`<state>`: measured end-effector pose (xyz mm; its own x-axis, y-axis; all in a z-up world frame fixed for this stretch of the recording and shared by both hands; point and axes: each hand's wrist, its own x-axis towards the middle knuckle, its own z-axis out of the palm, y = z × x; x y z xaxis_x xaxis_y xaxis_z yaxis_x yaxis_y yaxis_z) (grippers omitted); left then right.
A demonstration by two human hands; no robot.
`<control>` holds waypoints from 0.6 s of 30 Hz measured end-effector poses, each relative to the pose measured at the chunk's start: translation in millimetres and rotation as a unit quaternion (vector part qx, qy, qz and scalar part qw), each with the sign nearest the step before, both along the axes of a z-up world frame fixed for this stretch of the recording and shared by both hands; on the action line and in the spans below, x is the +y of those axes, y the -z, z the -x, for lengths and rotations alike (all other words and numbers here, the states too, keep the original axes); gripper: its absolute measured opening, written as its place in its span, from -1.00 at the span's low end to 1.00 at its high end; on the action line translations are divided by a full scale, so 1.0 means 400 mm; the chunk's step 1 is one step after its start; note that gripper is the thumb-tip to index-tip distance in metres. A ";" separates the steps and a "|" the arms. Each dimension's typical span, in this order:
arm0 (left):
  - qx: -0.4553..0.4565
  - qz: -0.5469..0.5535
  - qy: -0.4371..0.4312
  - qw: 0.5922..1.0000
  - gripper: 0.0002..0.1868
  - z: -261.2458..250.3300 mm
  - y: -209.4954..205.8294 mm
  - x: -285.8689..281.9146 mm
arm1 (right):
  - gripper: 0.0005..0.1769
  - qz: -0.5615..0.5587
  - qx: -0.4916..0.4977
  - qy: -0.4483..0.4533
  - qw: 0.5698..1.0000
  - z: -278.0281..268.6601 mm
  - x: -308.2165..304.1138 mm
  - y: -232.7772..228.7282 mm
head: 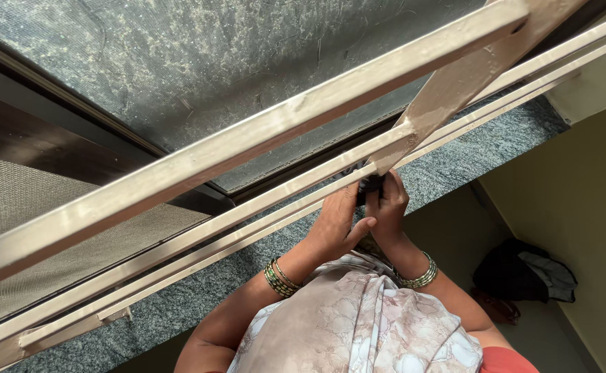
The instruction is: The person wipes the horizontal and vertical bars of a window frame using a dark cloth. They systematically clean the metal bars, moving from one section to another while holding the frame steady with their other hand.
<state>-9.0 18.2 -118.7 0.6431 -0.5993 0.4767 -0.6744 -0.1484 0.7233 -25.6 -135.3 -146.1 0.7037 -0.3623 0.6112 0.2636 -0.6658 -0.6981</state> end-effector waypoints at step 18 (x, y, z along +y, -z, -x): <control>-0.294 -0.040 -0.167 0.940 -0.79 0.056 -0.232 0.113 | -0.76 0.337 -0.218 -0.075 0.913 0.053 0.022 -0.210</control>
